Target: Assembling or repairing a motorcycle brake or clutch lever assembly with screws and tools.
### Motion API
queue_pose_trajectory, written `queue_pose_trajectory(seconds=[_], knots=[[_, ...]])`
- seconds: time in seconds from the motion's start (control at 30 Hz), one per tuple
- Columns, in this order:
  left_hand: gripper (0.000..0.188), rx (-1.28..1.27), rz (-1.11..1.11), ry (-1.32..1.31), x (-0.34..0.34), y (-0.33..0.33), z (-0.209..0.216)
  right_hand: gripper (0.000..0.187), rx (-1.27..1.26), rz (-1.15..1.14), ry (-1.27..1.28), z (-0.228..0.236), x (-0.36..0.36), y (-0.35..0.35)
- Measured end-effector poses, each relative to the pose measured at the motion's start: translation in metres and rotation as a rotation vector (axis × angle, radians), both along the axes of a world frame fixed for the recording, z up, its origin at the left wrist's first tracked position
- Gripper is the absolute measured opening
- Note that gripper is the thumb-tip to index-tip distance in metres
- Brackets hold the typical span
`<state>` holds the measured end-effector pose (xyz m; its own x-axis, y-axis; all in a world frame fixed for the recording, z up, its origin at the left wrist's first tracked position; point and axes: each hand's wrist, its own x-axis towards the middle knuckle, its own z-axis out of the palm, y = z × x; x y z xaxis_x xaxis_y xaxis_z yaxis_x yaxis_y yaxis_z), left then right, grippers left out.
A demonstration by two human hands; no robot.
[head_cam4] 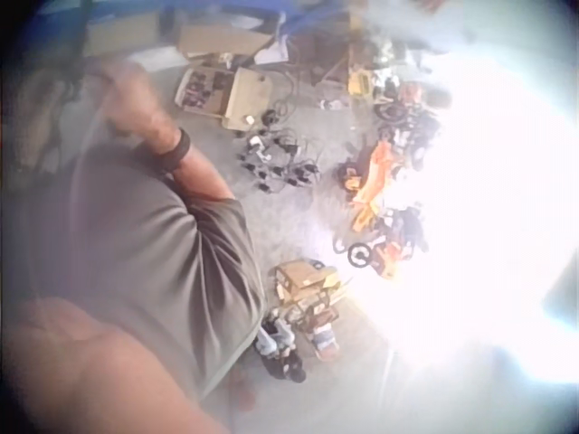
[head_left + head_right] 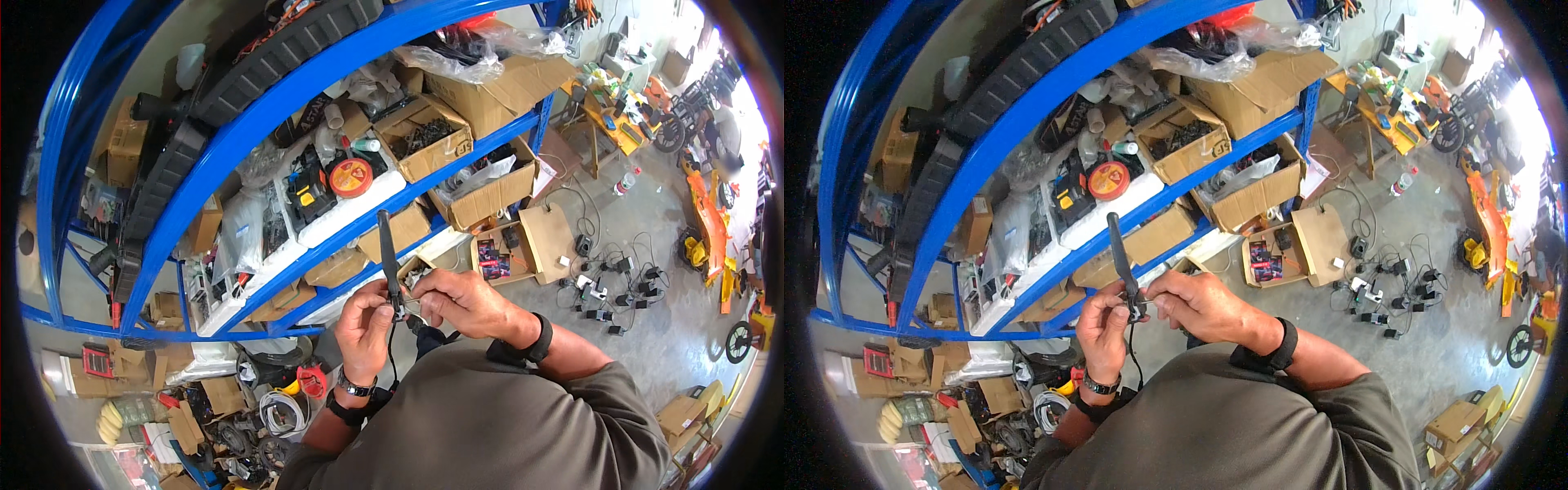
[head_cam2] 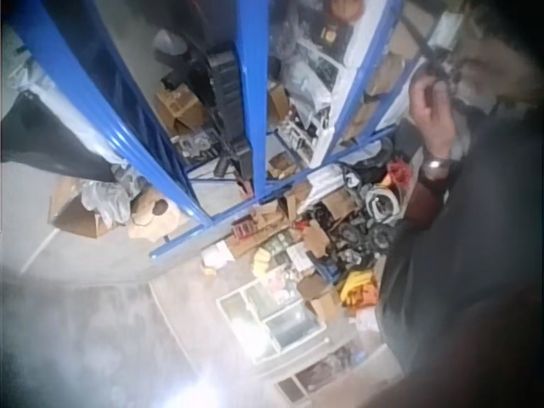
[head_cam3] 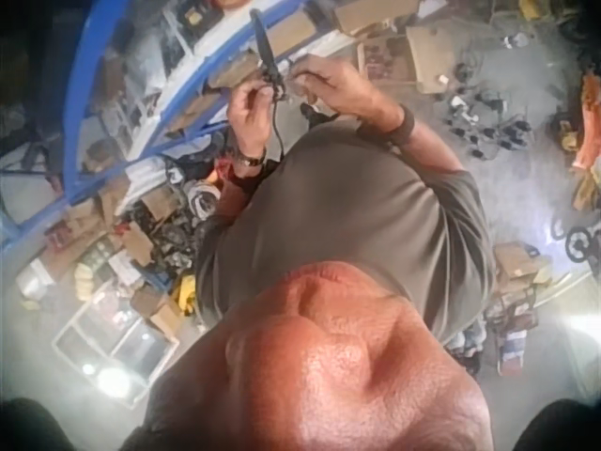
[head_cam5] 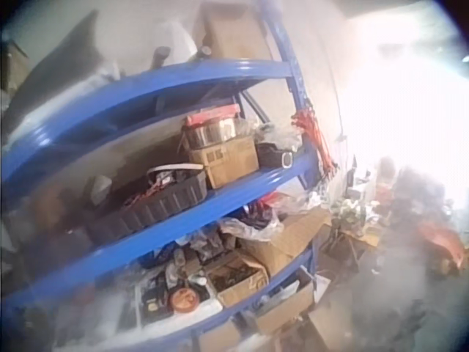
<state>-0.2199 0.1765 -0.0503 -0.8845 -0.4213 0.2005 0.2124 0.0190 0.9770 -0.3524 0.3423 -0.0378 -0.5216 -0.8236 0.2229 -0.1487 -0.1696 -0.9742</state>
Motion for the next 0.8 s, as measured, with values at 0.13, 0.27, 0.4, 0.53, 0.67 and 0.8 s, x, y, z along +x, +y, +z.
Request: queue_pose_trajectory(seconds=[0.13, 0.27, 0.4, 0.53, 0.67, 0.8], knots=[[0.015, -0.038, 0.005, 0.020, 0.009, 0.003, 0.004, 0.014, 0.141, 0.103, -0.121, 0.007, 0.001, -0.003], [0.008, 0.014, 0.083, 0.002, 0.015, 0.007, 0.010, 0.013, 0.090, 0.129, -0.084, 0.000, 0.003, -0.011], [0.008, -0.055, 0.090, 0.020, 0.022, 0.005, 0.007, 0.012, 0.053, 0.126, -0.109, 0.001, 0.006, -0.017], [0.008, -0.037, 0.142, 0.040, 0.020, 0.006, 0.011, 0.011, 0.142, 0.204, -0.118, 0.006, 0.003, -0.017], [0.008, -0.010, 0.153, 0.016, 0.023, 0.004, 0.009, 0.010, 0.082, 0.261, -0.110, 0.000, 0.003, -0.020], [0.007, -0.071, 0.226, 0.012, 0.025, 0.006, 0.013, 0.015, -0.029, 0.289, -0.196, -0.006, 0.005, -0.025]])
